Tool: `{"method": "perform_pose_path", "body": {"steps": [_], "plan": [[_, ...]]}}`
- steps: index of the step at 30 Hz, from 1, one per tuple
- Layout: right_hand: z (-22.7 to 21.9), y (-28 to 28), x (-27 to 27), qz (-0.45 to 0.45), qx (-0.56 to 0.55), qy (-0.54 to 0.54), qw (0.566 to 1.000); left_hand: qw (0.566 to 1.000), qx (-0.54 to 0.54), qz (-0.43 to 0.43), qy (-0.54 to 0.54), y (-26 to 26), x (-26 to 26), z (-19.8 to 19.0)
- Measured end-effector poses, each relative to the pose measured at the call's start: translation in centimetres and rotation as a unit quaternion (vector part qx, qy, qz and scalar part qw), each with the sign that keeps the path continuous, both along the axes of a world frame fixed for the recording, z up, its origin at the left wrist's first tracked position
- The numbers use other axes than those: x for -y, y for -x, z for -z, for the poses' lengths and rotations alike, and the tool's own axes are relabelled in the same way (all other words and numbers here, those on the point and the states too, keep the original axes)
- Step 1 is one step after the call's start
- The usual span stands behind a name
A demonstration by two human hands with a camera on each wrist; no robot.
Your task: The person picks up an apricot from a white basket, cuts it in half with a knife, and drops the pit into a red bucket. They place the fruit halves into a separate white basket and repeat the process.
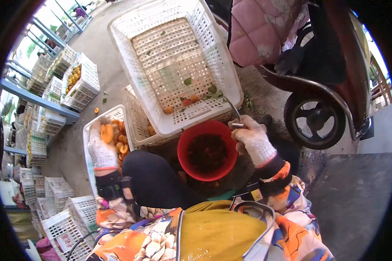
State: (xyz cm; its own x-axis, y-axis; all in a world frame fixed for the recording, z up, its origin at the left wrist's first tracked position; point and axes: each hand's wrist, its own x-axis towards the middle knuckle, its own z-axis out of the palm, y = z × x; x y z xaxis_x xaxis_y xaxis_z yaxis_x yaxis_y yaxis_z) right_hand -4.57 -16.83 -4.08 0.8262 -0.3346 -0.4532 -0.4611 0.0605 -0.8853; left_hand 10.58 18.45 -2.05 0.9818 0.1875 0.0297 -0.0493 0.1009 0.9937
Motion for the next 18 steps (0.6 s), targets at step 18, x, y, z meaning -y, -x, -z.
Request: {"method": "perform_pose_path", "body": {"steps": [18], "plan": [[1.5, -2.1, 8.4, 0.258, 0.081, -0.251, 0.93, 0.713, -0.038, 0.462, -0.527, -16.1, 23.6, 14.9]]}}
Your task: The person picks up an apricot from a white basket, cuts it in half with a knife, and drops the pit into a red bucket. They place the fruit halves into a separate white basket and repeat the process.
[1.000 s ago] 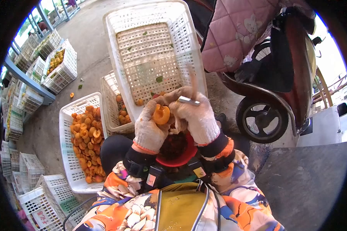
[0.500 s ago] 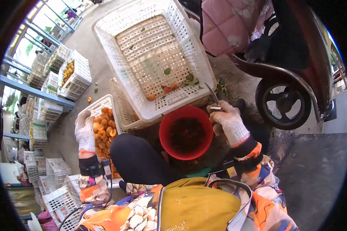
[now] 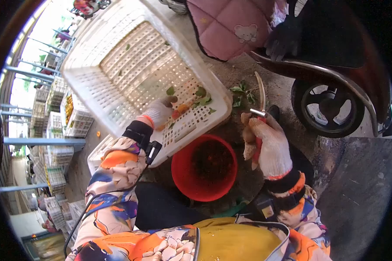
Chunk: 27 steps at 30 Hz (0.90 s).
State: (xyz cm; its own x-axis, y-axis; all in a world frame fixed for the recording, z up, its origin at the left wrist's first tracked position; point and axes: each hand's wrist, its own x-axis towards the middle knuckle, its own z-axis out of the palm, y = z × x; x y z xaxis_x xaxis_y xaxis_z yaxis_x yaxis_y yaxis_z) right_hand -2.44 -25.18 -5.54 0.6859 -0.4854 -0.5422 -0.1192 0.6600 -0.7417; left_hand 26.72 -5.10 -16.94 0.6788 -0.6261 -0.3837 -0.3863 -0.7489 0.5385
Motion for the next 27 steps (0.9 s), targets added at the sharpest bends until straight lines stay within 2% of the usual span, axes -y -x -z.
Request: {"method": "perform_pose_path", "body": {"steps": [2, 5, 6, 8, 9, 11, 12, 14, 15, 16, 17, 18, 19, 21, 23, 24, 25, 27], "plan": [[0.1, -0.5, 1.1, 0.011, -0.007, -0.001, 1.0, 0.988, 0.04, 0.071, -0.133, -1.2, 1.9, 1.9], [-0.2, -0.9, 1.8, 0.009, -0.048, 0.021, 0.999, 0.971, 0.038, 0.139, -0.19, -3.7, 3.2, 6.5], [-0.1, -0.9, 2.0, -0.003, -0.049, 0.024, 0.999, 0.971, 0.033, 0.143, -0.19, -5.0, 3.2, 9.4], [-0.4, -1.2, 2.5, -0.024, -0.07, 0.03, 0.997, 0.955, -0.055, 0.122, -0.263, -7.2, 3.4, 15.2], [-0.6, -1.4, 2.6, -0.02, -0.076, 0.027, 0.996, 0.954, -0.06, 0.127, -0.264, -6.7, 3.9, 15.2], [-0.6, -1.6, 2.6, -0.004, -0.087, 0.011, 0.996, 0.922, 0.053, 0.211, -0.32, -5.3, 4.6, 12.9], [0.6, -1.0, 2.7, -0.002, -0.069, 0.023, 0.997, 0.921, 0.05, 0.213, -0.322, -5.2, 4.5, 12.5], [0.5, -0.9, 3.1, -0.001, -0.07, 0.018, 0.997, 0.944, -0.022, 0.164, -0.284, -6.0, 4.5, 11.4], [0.3, -0.8, 3.2, -0.001, -0.072, 0.014, 0.997, 0.943, -0.021, 0.167, -0.286, -6.4, 3.9, 11.0], [0.0, -0.6, 3.3, 0.003, -0.07, 0.012, 0.997, 0.977, -0.137, 0.084, -0.144, -6.9, 3.0, 10.3], [-0.4, -0.6, 3.3, -0.003, -0.069, 0.004, 0.998, 0.97, -0.245, -0.003, 0.005, -7.2, 2.5, 9.5], [-0.7, -0.6, 3.3, -0.01, -0.066, -0.004, 0.998, 0.956, -0.281, -0.045, 0.077, -7.2, 2.5, 8.0], [-0.8, -0.6, 3.2, -0.01, -0.057, -0.005, 0.998, 0.958, -0.272, -0.045, 0.076, -6.5, 2.6, 5.6], [-0.7, -0.5, 2.8, 0.016, -0.047, 0.003, 0.999, 0.891, -0.375, -0.119, 0.226, -3.2, 3.0, 0.1], [-0.6, 0.0, 3.0, -0.016, -0.044, 0.009, 0.999, 0.864, -0.408, -0.122, 0.267, -1.0, 2.5, -2.8], [-0.4, 0.2, 3.0, -0.047, -0.05, 0.014, 0.998, 0.829, -0.447, -0.118, 0.315, 0.9, 2.5, -5.0], [-0.4, 0.4, 2.9, -0.049, -0.043, 0.016, 0.998, 0.831, -0.441, -0.117, 0.318, 2.2, 2.1, -5.9], [-0.1, 0.6, 2.5, -0.076, -0.036, 0.044, 0.995, 0.769, -0.5, -0.1, 0.386, 4.4, 1.1, -7.5]]}}
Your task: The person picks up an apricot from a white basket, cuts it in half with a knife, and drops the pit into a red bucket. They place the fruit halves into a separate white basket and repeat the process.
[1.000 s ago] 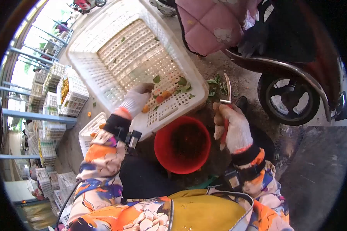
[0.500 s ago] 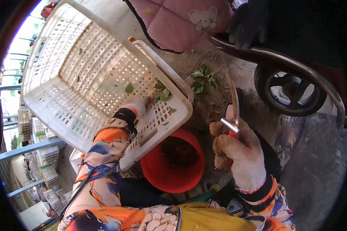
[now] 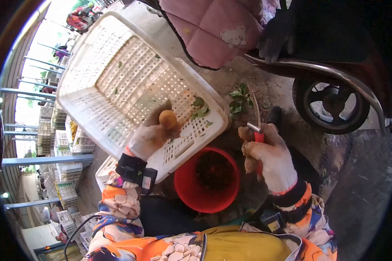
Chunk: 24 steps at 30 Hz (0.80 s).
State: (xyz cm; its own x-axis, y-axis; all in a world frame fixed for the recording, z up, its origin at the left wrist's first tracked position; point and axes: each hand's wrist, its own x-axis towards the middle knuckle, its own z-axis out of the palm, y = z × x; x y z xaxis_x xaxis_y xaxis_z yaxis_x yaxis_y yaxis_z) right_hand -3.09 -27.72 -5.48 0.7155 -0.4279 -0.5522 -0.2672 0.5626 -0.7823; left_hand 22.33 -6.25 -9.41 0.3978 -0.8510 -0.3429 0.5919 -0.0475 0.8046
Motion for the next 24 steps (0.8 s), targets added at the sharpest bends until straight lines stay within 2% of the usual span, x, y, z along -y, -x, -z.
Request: {"method": "perform_pose_path", "body": {"steps": [2, 5, 7, 8, 10, 11, 17, 20, 22, 24], "plan": [[0.7, 0.0, -0.6, -0.008, 0.017, 0.011, 1.0, 0.998, -0.036, -0.031, 0.035, 2.4, -0.4, -1.4], [1.1, -0.4, -1.9, -0.01, 0.07, -0.032, 0.997, 0.998, -0.024, -0.038, 0.044, 5.5, -1.6, -3.1], [1.5, -0.5, -2.5, -0.047, 0.08, -0.032, 0.995, 0.992, -0.099, -0.045, 0.071, 7.0, -2.9, -3.3], [1.8, -0.7, -2.8, -0.081, 0.085, -0.038, 0.992, 0.991, -0.093, -0.053, 0.075, 7.9, -3.6, -3.1], [2.0, -1.0, -3.5, -0.106, 0.07, -0.038, 0.991, 0.962, -0.208, -0.096, 0.15, 10.0, -4.4, -3.2], [1.9, -0.9, -4.0, -0.112, 0.065, -0.029, 0.991, 0.954, -0.229, -0.136, 0.135, 11.2, -4.6, -4.0], [2.6, -0.7, -5.8, -0.111, 0.051, -0.017, 0.992, 0.942, -0.195, -0.229, 0.151, 13.6, -7.5, -4.6], [0.4, 0.0, -7.5, -0.119, 0.06, -0.019, 0.991, 0.951, -0.127, -0.248, 0.137, 14.4, -8.9, -6.1], [-0.7, 0.6, -8.9, -0.126, 0.06, -0.005, 0.99, 0.949, -0.124, -0.249, 0.148, 15.0, -9.4, -6.4], [-1.3, 1.6, -10.6, -0.152, 0.119, -0.016, 0.981, 0.947, -0.121, -0.25, 0.158, 15.8, -9.7, -6.6]]}}
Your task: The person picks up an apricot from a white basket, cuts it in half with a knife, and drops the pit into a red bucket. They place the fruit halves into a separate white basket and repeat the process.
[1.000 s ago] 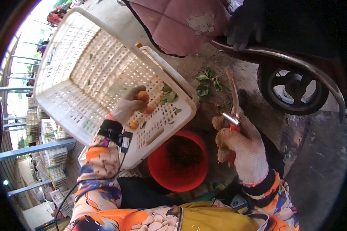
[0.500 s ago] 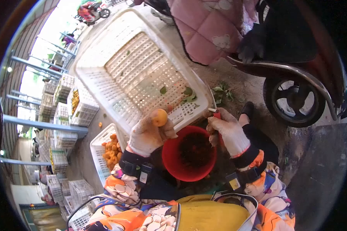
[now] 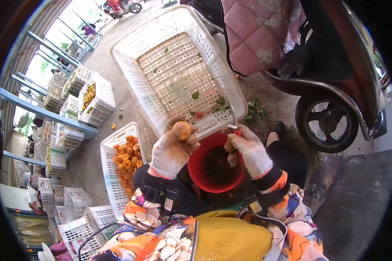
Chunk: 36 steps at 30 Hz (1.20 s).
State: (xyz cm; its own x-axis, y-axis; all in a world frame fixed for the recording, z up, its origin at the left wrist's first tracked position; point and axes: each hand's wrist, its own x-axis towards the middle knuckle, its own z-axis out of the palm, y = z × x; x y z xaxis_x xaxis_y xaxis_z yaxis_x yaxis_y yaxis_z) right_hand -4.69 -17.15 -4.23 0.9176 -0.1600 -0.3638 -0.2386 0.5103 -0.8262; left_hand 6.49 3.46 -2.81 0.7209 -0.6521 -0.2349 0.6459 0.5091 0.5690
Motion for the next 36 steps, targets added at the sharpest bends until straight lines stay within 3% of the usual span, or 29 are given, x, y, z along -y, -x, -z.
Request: {"method": "perform_pose_path", "body": {"steps": [3, 7, 10, 11, 14, 19, 20, 22, 24, 26, 28, 29, 30, 32, 34, 35, 36], "plan": [[-0.4, 1.3, -1.7, -0.036, -0.037, 0.007, 0.999, 0.999, 0.011, -0.026, 0.039, 1.1, -0.4, -0.6], [1.9, 2.8, -2.8, -0.042, -0.096, 0.02, 0.994, 0.995, 0.049, -0.079, -0.023, 1.1, -4.0, -2.2], [3.2, 2.9, -3.2, -0.025, -0.164, 0.032, 0.986, 0.961, 0.143, -0.235, -0.018, -1.7, -9.9, -2.1], [5.5, 3.1, -2.9, -0.028, -0.153, 0.044, 0.987, 0.946, 0.157, -0.278, -0.046, -2.2, -11.8, -1.9], [5.3, 3.1, -3.3, -0.024, -0.176, 0.023, 0.984, 0.918, 0.099, -0.356, -0.147, -3.3, -20.7, 0.6], [6.5, 2.8, -3.5, -0.033, -0.177, 0.068, 0.981, 0.868, -0.005, -0.359, -0.344, -3.3, -25.9, 7.6], [6.8, 2.7, -3.5, -0.037, -0.186, 0.062, 0.98, 0.917, 0.076, -0.27, -0.282, -4.4, -27.7, 9.8], [7.3, 2.6, -3.4, -0.033, -0.205, 0.059, 0.976, 0.861, 0.101, -0.307, -0.391, -4.6, -22.1, 4.4], [7.4, 2.5, -3.1, -0.04, -0.19, 0.06, 0.979, 0.837, 0.171, -0.261, -0.449, -7.7, -20.7, 4.2], [6.8, 2.2, -3.0, -0.02, -0.191, 0.051, 0.98, 0.715, 0.365, -0.312, -0.508, -11.8, -19.4, 5.4], [6.7, 2.3, -2.7, -0.014, -0.166, 0.007, 0.986, 0.723, 0.418, -0.276, -0.476, -10.7, -14.0, -0.6], [6.1, 2.1, -2.6, -0.019, -0.178, 0.006, 0.984, 0.769, 0.412, -0.25, -0.419, -11.4, -12.0, -0.9], [5.5, 1.7, -2.4, -0.012, -0.183, 0.003, 0.983, 0.764, 0.448, -0.197, -0.421, -11.2, -9.6, -2.3], [4.3, 1.0, -2.0, -0.009, -0.182, 0.019, 0.983, 0.756, 0.492, -0.11, -0.418, -12.7, -5.6, -1.1], [3.2, 0.4, -0.7, -0.012, -0.173, 0.033, 0.984, 0.775, 0.472, -0.007, -0.42, -15.1, -1.6, 2.2], [2.9, 0.2, 0.0, -0.022, -0.157, 0.053, 0.986, 0.729, 0.469, 0.062, -0.495, -16.6, 0.4, 3.9], [2.7, 0.0, 0.7, -0.017, -0.161, 0.048, 0.986, 0.721, 0.439, 0.125, -0.521, -17.2, 2.1, 5.1]]}}
